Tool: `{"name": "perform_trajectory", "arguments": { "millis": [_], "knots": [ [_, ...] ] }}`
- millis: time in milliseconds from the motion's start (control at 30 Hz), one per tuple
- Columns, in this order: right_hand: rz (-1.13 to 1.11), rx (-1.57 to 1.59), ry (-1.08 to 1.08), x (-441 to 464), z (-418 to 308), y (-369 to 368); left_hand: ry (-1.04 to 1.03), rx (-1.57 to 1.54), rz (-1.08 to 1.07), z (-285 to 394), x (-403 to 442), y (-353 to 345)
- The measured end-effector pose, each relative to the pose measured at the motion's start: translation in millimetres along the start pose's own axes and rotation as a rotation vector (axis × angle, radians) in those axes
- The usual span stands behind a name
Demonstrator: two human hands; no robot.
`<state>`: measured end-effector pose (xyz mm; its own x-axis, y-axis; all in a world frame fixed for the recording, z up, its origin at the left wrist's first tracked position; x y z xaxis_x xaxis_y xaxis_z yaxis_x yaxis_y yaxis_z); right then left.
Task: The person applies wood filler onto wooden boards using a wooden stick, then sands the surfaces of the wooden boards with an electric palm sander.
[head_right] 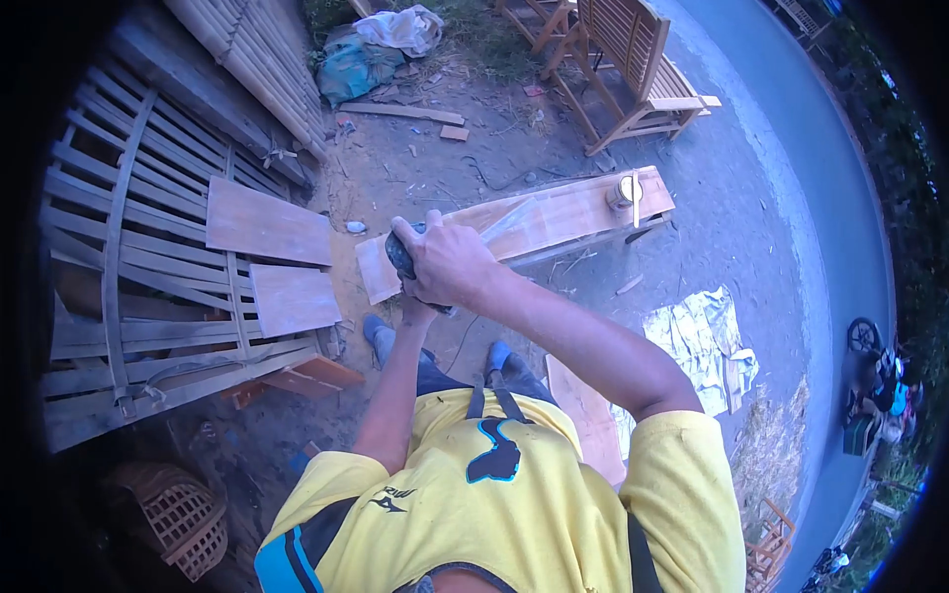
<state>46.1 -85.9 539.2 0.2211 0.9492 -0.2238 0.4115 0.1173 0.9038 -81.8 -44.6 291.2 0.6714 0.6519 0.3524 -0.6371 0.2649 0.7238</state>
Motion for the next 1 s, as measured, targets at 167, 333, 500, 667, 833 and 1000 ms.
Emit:
{"name": "perform_trajectory", "arguments": {
  "millis": [167,333,500,667,833,1000],
  "knots": [
    [0.28,0.065,-0.198,-4,80,17,0.127,-0.193,-0.05,-16,11,0],
    [0.512,0.115,-0.393,19,127,34,0.05,-0.246,-0.092,-15,48,31],
    [0.396,0.173,-0.071,2,36,-27,-0.092,-0.09,-0.219,-57,51,23],
    [0.387,0.232,-0.035,-8,20,-30,-0.075,-0.605,0.181,-49,59,28],
    [0.579,0.242,-0.322,23,129,14,0.068,-0.34,-0.335,-46,89,55],
    [0.763,0.402,-0.375,40,142,-12,0.154,-0.325,-0.511,-66,107,63]
  ]
}}
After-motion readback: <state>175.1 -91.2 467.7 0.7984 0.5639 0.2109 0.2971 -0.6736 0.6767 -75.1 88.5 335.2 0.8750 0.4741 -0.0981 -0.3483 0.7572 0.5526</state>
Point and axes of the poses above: each hand's wrist, its own x-axis towards the middle knuckle, its own y-axis out of the back of the hand, z = x × y, the point moved 2 cm from there along x, towards the middle knuckle, and after that the axes turned 7 degrees about -y, right-handed, at the moved point
